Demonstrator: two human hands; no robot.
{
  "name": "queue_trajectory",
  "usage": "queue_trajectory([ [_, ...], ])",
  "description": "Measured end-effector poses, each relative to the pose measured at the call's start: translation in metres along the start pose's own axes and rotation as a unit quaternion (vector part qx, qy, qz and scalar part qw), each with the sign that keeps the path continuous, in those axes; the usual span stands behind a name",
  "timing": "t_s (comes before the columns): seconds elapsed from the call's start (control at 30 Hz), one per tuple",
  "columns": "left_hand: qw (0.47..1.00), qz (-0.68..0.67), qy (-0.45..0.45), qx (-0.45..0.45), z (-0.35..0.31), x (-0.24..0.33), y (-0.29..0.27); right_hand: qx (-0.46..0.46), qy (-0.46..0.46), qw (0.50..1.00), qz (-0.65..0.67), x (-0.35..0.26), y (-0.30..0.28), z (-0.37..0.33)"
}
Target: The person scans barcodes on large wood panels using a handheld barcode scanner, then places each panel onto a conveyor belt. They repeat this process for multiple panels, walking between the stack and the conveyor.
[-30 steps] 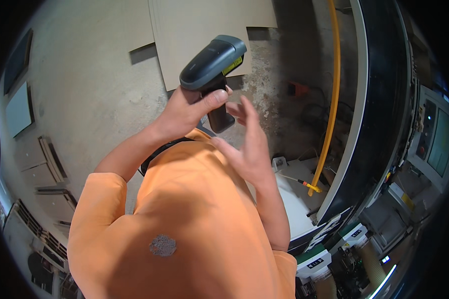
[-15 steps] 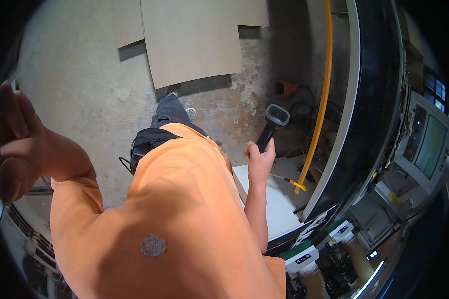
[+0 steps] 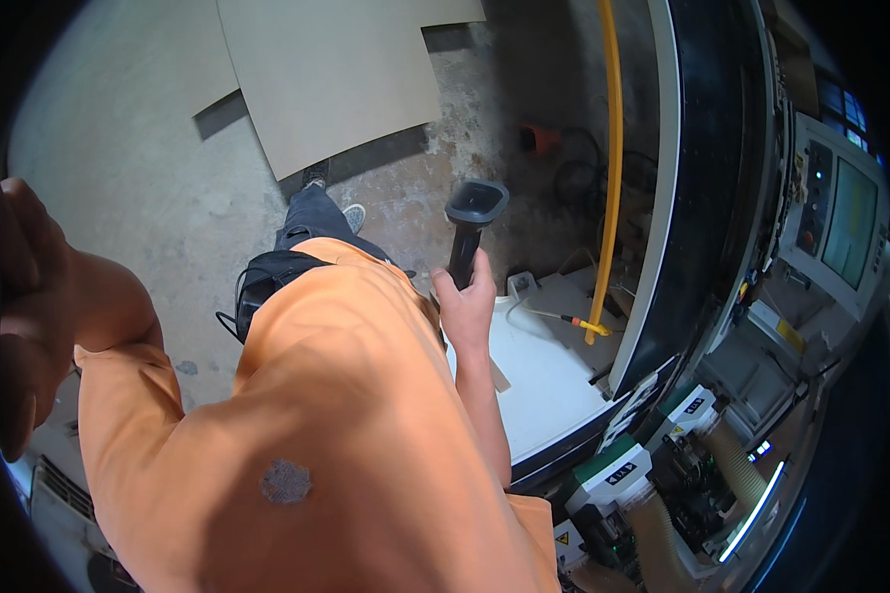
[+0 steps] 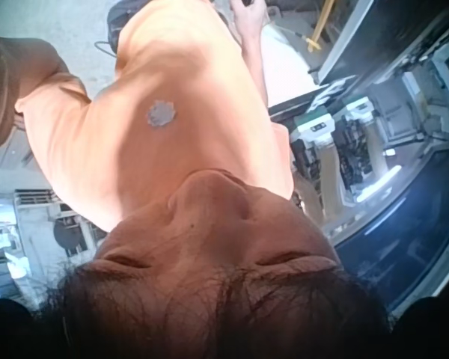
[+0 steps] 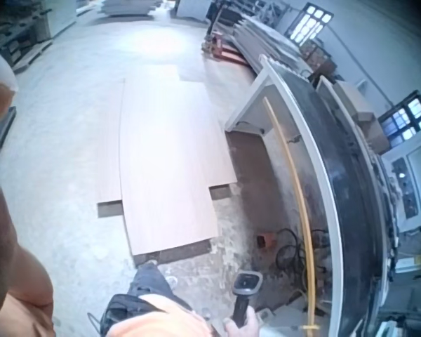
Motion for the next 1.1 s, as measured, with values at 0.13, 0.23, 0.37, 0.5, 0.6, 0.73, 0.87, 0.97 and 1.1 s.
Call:
queue_trajectory([
  [0.13,1.000,-0.014,0.002,-0.008,-0.006,-0.001,-0.002,0.006,0.016,1.000,0.008,0.008,-0.003,-0.001],
  [0.23,1.000,-0.009,0.003,-0.006,-0.012,0.000,-0.006,0.003,0.013,1.000,-0.028,0.012,-0.003,0.001],
  [0.37,0.998,0.030,-0.028,0.038,-0.022,-0.005,-0.020,0.002,0.006,1.000,-0.005,0.013,0.000,0.002],
  [0.5,0.973,0.127,-0.138,0.138,-0.041,-0.026,-0.044,0.006,0.010,1.000,0.006,0.012,0.004,-0.001],
  [0.6,0.921,0.204,-0.254,0.214,-0.064,-0.038,-0.055,0.002,0.010,1.000,-0.001,0.010,0.007,-0.001],
  [0.73,0.840,0.334,-0.382,0.193,-0.096,-0.022,-0.058,-0.007,0.006,1.000,-0.001,0.008,0.009,-0.001],
  [0.87,0.818,0.322,-0.414,0.237,-0.115,-0.017,-0.061,-0.015,0.013,1.000,-0.012,0.008,0.010,0.002],
  [0.97,0.823,0.313,-0.410,0.240,-0.118,-0.017,-0.062,-0.029,0.003,0.998,-0.054,0.008,0.010,0.006],
  [1.1,0.826,0.313,-0.407,0.233,-0.115,-0.016,-0.064,-0.030,-0.007,0.997,-0.064,0.007,0.010,0.008],
])
Point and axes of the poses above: each hand's wrist, its own z-axis towards the middle knuckle, its own y-axis out of the palm, x = y × z, the point moved 2 cm from there along z, towards the middle knuckle, and after that the axes turned 3 degrees about x, right-handed, at the moved point
